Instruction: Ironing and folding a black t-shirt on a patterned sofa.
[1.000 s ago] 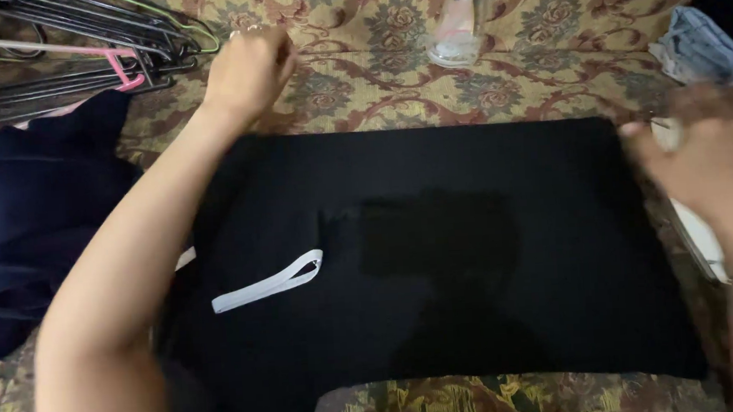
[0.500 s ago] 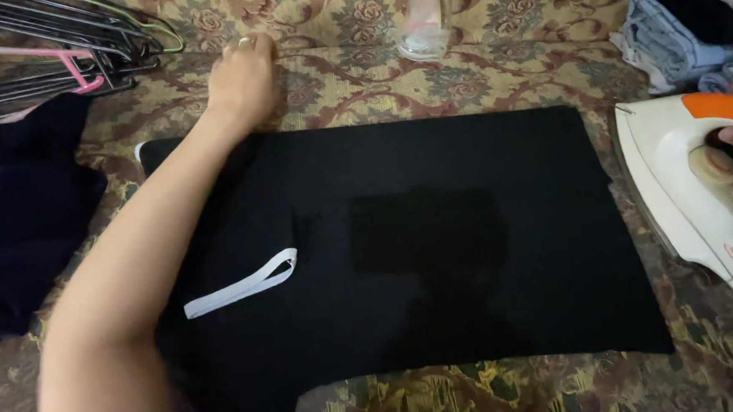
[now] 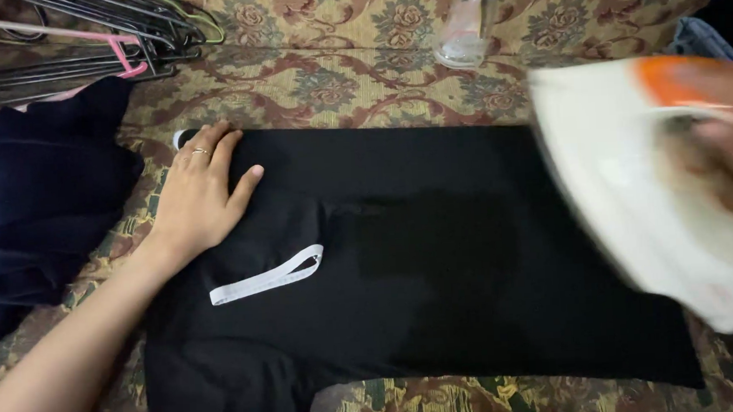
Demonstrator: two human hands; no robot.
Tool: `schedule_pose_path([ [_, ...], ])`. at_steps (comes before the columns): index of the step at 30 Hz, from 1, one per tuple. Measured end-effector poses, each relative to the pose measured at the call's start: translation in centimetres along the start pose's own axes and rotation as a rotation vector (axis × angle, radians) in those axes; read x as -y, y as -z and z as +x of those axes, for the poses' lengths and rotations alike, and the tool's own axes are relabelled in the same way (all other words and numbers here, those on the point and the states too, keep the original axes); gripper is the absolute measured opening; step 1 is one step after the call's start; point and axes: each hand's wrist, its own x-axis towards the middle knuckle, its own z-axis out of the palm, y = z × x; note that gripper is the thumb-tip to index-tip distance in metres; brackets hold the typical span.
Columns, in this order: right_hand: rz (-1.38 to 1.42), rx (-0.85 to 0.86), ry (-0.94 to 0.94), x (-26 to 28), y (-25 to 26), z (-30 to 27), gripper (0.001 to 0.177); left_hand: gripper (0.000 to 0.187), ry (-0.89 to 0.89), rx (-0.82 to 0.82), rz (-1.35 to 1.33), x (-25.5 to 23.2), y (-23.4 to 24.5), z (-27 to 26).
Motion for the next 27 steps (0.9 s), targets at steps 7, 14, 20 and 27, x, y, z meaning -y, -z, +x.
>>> schedule_pose_path([
  [7, 0.096, 0.052, 0.173, 10.6, -5.6, 5.6, 0.046, 0.069, 0.021, 0.024, 0.119, 1.0, -0.7, -0.6],
  [14, 0.080, -0.051, 0.453, 17.2, -9.6, 11.1, 0.052, 0.068, 0.122, 0.078, 0.156, 1.0, -0.7, -0.6],
  [20, -0.004, -0.011, 0.346, 16.5, -10.4, 12.5, 0.066, 0.054, 0.072, -0.076, 0.153, 5.0, -1.6, -0.9],
  [27, -0.115, -0.095, 0.331, 10.1, -10.1, 10.5, 0.065, 0.031, 0.133, -0.126, -0.121, 8.9, 0.1, 0.6],
])
